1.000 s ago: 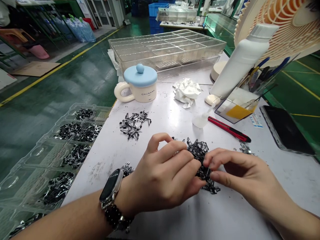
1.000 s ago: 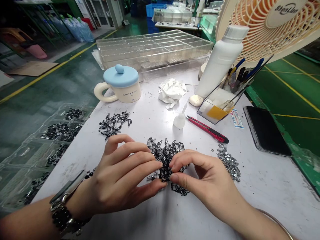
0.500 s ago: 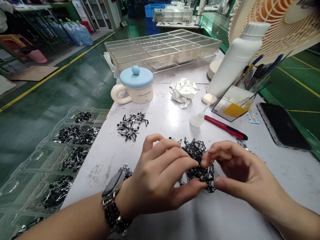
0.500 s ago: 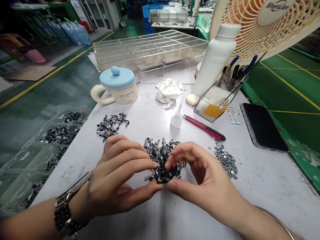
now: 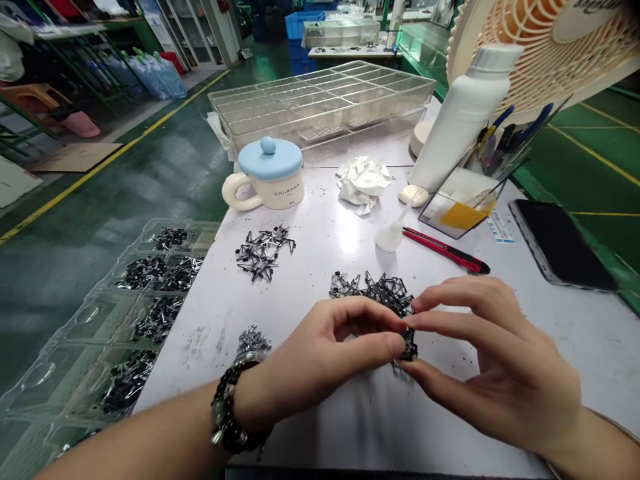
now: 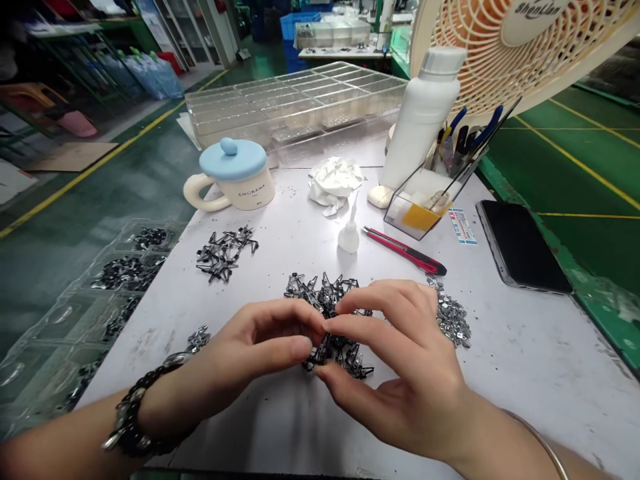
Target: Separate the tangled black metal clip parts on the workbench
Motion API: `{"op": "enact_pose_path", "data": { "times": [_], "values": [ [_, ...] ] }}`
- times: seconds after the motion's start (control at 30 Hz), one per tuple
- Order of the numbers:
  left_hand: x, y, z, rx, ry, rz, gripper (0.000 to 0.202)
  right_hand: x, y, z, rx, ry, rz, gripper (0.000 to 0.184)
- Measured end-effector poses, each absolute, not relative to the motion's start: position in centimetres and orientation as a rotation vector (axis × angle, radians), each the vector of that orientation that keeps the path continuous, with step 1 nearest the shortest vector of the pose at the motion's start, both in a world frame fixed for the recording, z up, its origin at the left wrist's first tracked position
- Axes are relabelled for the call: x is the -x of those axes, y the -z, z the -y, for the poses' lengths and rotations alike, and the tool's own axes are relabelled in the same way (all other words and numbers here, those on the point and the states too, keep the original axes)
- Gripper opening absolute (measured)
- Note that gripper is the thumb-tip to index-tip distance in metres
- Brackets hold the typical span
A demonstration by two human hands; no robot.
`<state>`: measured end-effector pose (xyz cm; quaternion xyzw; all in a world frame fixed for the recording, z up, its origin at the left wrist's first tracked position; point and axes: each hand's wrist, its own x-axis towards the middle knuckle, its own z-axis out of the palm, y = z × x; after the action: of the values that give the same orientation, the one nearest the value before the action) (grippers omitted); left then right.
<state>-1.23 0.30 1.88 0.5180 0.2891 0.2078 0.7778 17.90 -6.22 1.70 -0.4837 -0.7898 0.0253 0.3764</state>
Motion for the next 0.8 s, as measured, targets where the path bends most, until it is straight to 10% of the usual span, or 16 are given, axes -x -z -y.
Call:
{"op": "enact_pose_path", "data": {
  "times": [0.8],
  "values": [
    [0.5,-1.4,0.2,-0.510,-0.350,-0.581,0.014,-20.4,-3.3,5.1,1.273,0.025,1.875,0.046]
  ]
}}
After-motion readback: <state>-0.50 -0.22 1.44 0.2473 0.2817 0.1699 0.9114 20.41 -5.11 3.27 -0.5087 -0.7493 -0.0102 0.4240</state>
